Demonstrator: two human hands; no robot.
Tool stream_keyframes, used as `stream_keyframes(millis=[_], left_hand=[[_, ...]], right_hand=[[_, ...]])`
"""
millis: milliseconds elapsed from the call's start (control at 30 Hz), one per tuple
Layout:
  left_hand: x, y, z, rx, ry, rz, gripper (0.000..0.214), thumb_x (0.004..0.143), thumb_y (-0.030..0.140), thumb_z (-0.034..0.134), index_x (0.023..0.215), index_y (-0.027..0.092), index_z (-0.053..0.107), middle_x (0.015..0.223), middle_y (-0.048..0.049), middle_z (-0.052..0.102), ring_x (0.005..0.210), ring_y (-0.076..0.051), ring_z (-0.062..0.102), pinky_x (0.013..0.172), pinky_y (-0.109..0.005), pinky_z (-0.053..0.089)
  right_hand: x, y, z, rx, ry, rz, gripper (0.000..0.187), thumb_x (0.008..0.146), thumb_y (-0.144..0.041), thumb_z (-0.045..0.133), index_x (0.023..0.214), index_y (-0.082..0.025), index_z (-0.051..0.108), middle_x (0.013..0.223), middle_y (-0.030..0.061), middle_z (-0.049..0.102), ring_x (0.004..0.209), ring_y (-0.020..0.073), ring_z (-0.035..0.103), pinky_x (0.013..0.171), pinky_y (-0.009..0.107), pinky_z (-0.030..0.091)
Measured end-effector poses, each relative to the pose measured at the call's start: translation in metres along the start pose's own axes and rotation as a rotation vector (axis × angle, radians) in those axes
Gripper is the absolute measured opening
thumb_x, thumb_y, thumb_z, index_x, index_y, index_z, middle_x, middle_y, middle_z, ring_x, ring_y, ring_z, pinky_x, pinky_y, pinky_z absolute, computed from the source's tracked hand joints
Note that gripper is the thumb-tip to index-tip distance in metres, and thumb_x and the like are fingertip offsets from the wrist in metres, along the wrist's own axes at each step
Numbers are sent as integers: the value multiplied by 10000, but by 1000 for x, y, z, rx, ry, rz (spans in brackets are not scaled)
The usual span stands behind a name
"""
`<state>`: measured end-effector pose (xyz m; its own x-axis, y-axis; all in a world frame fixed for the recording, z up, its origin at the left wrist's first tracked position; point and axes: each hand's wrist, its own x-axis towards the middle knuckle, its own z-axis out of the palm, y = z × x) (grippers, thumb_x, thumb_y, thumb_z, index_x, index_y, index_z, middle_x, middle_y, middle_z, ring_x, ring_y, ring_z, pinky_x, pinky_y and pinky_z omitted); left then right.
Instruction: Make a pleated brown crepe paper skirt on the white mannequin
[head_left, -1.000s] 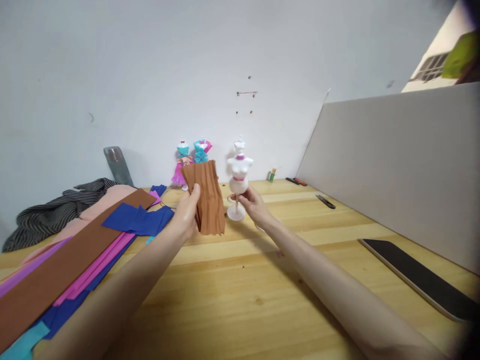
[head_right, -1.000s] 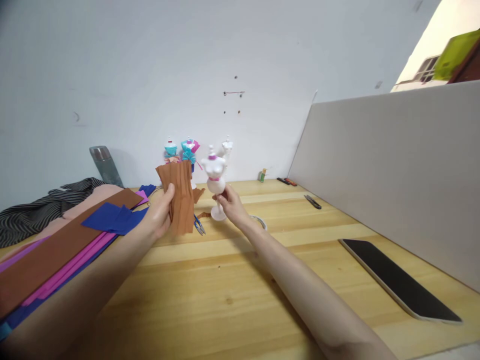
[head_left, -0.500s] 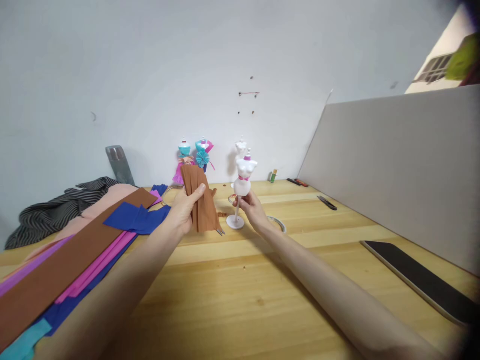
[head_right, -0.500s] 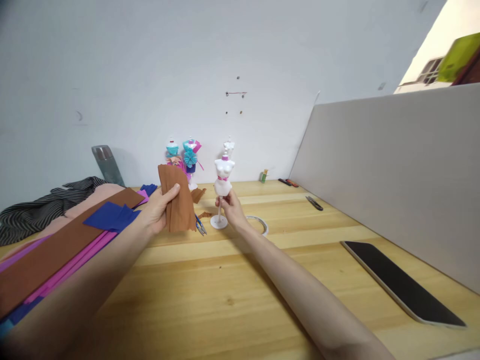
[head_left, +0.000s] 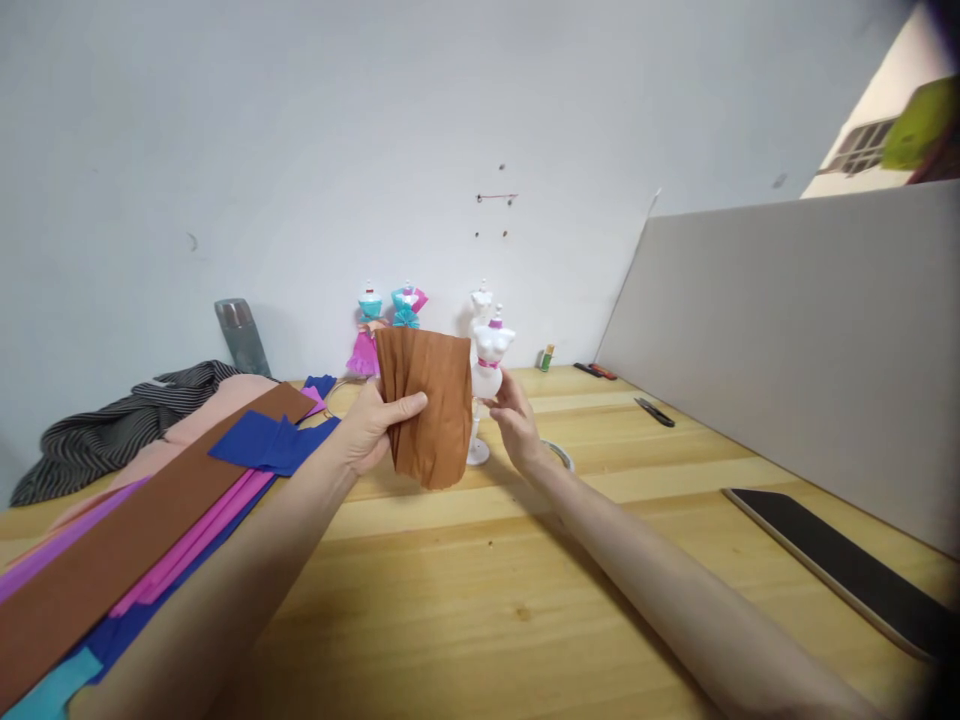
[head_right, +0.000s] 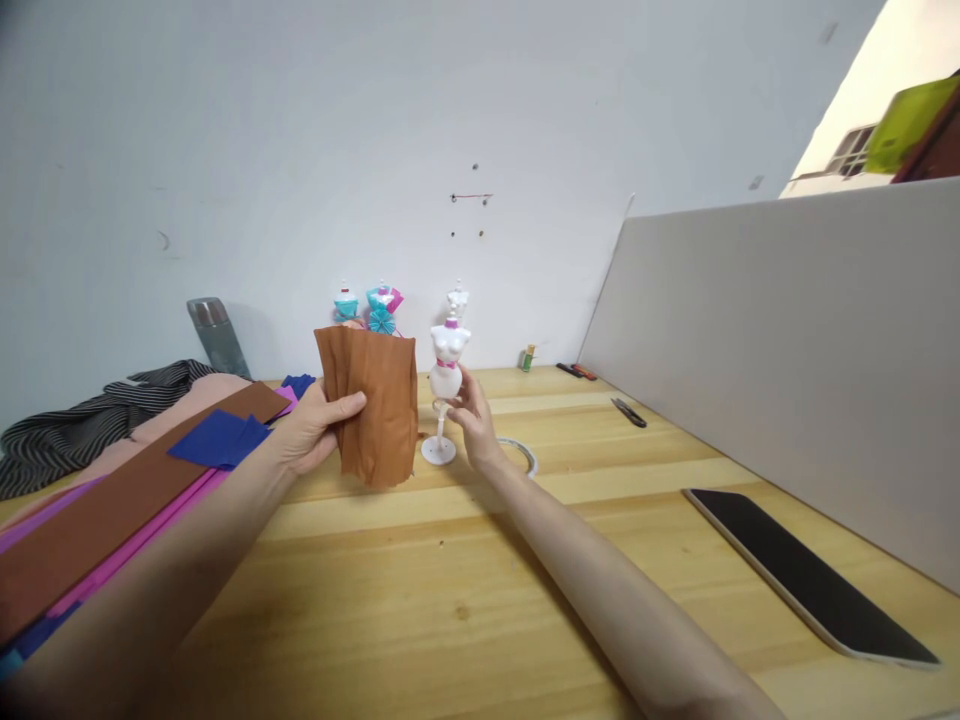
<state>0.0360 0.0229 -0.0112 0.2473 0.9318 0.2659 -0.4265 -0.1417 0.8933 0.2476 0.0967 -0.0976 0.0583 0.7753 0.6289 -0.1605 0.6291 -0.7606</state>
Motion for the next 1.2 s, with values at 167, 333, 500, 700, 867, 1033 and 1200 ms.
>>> stream_keyframes(millis=[167, 333, 500, 700, 867, 1033, 1200], left_hand=[[2, 1, -4, -32, 12, 13, 524, 548, 246, 848, 1026, 133, 663, 1069, -132, 698, 1042, -298, 635, 958, -444, 483], [4, -1, -7, -48, -2, 47, 505, 592, 244, 828, 1054, 144, 650, 1105, -123, 686, 1055, -287, 629, 948, -438, 495], [4, -5, -3, -50, 3, 92, 451, 623, 247, 811, 1031, 141, 650, 1091, -113, 693, 1063, -270, 626, 949, -390, 495], [2, -11, 5, -30, 9, 61, 420, 626, 283, 810, 982, 125, 655, 997, -105, 713, 951, -251, 664, 884, -373, 513], [-4, -9, 14, 78, 39, 62, 368, 584, 256, 829, 892, 125, 676, 864, -69, 716, 806, -208, 669, 772, -323, 525], [-2, -7, 12, 12, 202, 129, 326, 608, 277, 809, 872, 138, 678, 842, -51, 719, 776, -194, 668, 784, -328, 524], [4, 3, 5, -19, 344, 238, 334, 567, 267, 820, 834, 152, 656, 750, -17, 707, 776, -209, 673, 810, -346, 524]], right_hand=[[6, -42, 3, -101, 343, -283, 321, 741, -280, 489, 1057, -238, 522, 1012, 67, 568, 903, 203, 578, 795, 359, 477], [-6, -86, 28, -144, 80, -210, 227, 850, -369, 449, 977, -216, 558, 915, 70, 603, 788, 191, 608, 657, 328, 493], [-21, -92, 54, -143, -183, 98, 388, 817, -389, 570, 1166, -219, 548, 1132, 89, 634, 1054, 234, 587, 873, 385, 481], [-26, -85, 61, -298, -259, 22, 380, 797, -261, 558, 1172, -201, 581, 1122, 83, 655, 1035, 254, 593, 939, 426, 440], [-30, -89, 61, -489, -344, -66, 398, 757, -164, 560, 1153, -189, 585, 1058, 99, 675, 952, 268, 606, 867, 434, 454], [-33, -92, 64, -442, -386, -51, 310, 775, -184, 541, 1081, -189, 593, 939, 64, 672, 898, 241, 597, 828, 395, 457], [-34, -91, 64, -470, -478, 93, 167, 804, -189, 461, 645, -192, 511, 565, -24, 516, 541, 134, 514, 547, 256, 416]])
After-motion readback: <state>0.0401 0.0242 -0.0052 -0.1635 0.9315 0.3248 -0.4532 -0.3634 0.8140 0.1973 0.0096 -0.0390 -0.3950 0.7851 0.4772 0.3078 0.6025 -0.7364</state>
